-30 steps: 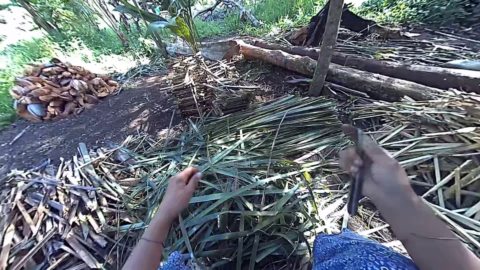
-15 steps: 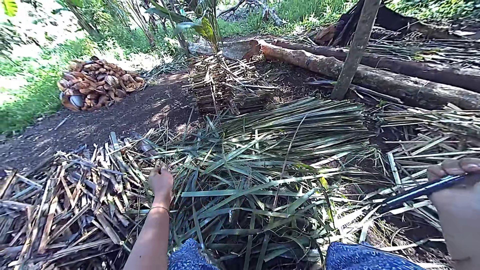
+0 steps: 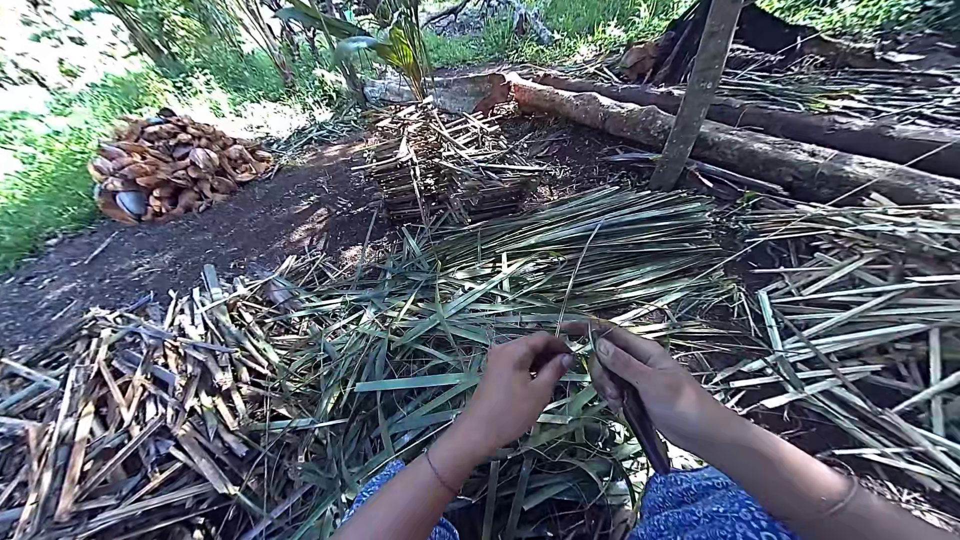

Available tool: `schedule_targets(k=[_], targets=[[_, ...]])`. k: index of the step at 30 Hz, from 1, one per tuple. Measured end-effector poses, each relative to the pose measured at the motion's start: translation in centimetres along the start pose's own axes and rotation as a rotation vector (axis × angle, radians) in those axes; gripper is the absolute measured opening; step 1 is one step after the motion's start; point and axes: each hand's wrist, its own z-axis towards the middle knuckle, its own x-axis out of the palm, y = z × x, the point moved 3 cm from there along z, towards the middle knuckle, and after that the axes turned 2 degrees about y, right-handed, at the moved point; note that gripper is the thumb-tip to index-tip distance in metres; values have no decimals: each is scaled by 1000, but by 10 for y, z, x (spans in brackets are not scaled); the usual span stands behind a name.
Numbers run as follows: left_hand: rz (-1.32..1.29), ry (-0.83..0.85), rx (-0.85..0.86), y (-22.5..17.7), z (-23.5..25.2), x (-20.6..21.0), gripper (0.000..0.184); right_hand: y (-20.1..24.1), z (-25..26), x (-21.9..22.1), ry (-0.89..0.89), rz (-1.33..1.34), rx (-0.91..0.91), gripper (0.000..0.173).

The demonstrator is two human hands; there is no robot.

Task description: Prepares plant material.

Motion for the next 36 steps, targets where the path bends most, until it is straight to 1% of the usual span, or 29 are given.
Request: schedule_targets(k=[1,2,5,7,12,15,18,21,24,28,29,31,33,34,36], targets=[[4,16,0,0,-1,-1,21,2,0,-2,-56,1,-37,29],[20,27,-5,1,-1,-4,22,5,0,-7,-121,13,-77,27],[122,39,-37,11,-1,-26,22,18,-2,-28,-338,88,-180,33],[227,30,-46,21,-2,-43,23,25,-6,-45,-450,112,-222,38],[388,-37,-1,37,-14,-77,20,33,-18,-75,-647,149,-274,48],[460,-63,-5,44,-21,-90,19,35,-24,-87,-711,171,-285,50],[476,-67,-31,46,-24,-96,18,34,-25,-91,-738,197,-299,51],[558,-53,3,53,-25,-101,17,31,-27,-96,-731,187,-311,51],[661,1,-6,60,-23,-103,14,30,-29,-102,-740,167,-337,52],[766,112,-119,60,-18,-100,13,34,-32,-104,-807,213,-343,52],[782,116,-100,61,-17,-98,13,34,-31,-103,-812,220,-348,52],[782,81,-37,63,-15,-96,13,34,-30,-100,-791,206,-333,53],[732,-1,25,62,-13,-92,13,32,-27,-95,-715,175,-294,53],[676,-55,39,59,-12,-89,14,31,-25,-90,-658,155,-253,54],[492,-170,14,50,-11,-81,13,24,-21,-77,-506,127,-129,53]])
